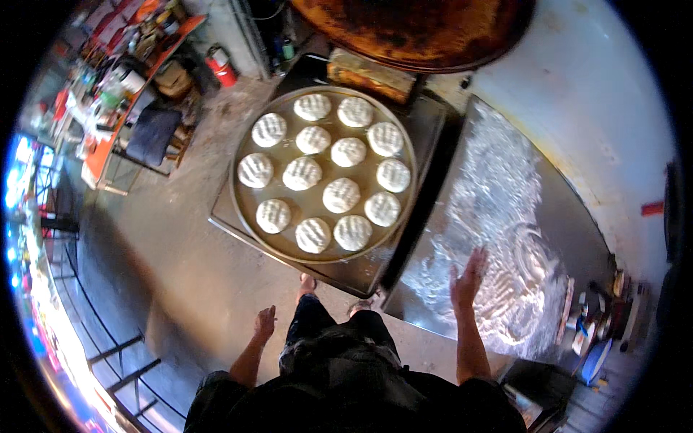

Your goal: The person arranges dough balls on a tray, flattens them by hand, and applies a liquid coating. The person then moves to a display counter and arranges wrapped dough portions for sale.

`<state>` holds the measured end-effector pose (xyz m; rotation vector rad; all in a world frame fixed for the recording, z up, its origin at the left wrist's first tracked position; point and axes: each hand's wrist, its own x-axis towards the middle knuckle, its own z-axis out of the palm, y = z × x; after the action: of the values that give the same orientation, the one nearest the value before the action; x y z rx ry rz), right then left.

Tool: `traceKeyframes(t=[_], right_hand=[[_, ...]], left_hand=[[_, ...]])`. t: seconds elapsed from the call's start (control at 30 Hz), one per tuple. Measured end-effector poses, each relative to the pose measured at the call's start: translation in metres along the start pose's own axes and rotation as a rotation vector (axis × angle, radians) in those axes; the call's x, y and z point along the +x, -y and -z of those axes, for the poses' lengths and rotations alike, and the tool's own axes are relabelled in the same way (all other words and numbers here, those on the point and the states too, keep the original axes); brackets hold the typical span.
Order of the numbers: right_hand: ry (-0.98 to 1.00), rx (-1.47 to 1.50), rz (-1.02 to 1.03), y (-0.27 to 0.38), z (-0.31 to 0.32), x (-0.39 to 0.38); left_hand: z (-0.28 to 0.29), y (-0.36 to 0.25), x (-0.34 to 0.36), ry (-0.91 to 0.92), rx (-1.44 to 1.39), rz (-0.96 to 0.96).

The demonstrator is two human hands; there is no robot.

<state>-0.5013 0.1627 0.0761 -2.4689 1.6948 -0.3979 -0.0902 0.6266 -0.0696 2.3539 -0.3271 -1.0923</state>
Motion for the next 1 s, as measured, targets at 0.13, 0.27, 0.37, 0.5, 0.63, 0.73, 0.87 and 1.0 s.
traceKeyframes(t=[0.13,0.27,0.37,0.5,0.63,0.73,0.87,1.0], right_hand=[[0.248,0.223,0.469,0.162,-0.029,0.027],[0.501,0.289,0.925,0.316,-0.066,0.055],[0.501,0.318,1.132,0.393,-0.11,0.073],[0.538,0.226,1.28,0.436,-0.166,0.087],[0.528,0.174,1.309,0.452,-0.184,0.088],[0.52,0.181,1.283,0.456,-0.185,0.083],[0.495,0.241,1.253,0.448,-0.156,0.089],[0.605,0.16,1.213,0.368,-0.119,0.091]], left_hand=[[0.009,0.038,0.017,-0.014,0.069,-0.003],[0.032,0.043,0.026,-0.077,-0.028,0.018],[0.058,0.035,0.017,-0.119,-0.346,0.196],[0.079,0.047,0.006,-0.169,-0.511,0.295],[0.082,0.078,-0.017,-0.157,-0.594,0.433],[0.076,0.089,-0.028,-0.102,-0.589,0.501],[0.062,0.091,-0.034,-0.073,-0.553,0.474],[0.046,0.077,-0.024,-0.118,-0.592,0.421]])
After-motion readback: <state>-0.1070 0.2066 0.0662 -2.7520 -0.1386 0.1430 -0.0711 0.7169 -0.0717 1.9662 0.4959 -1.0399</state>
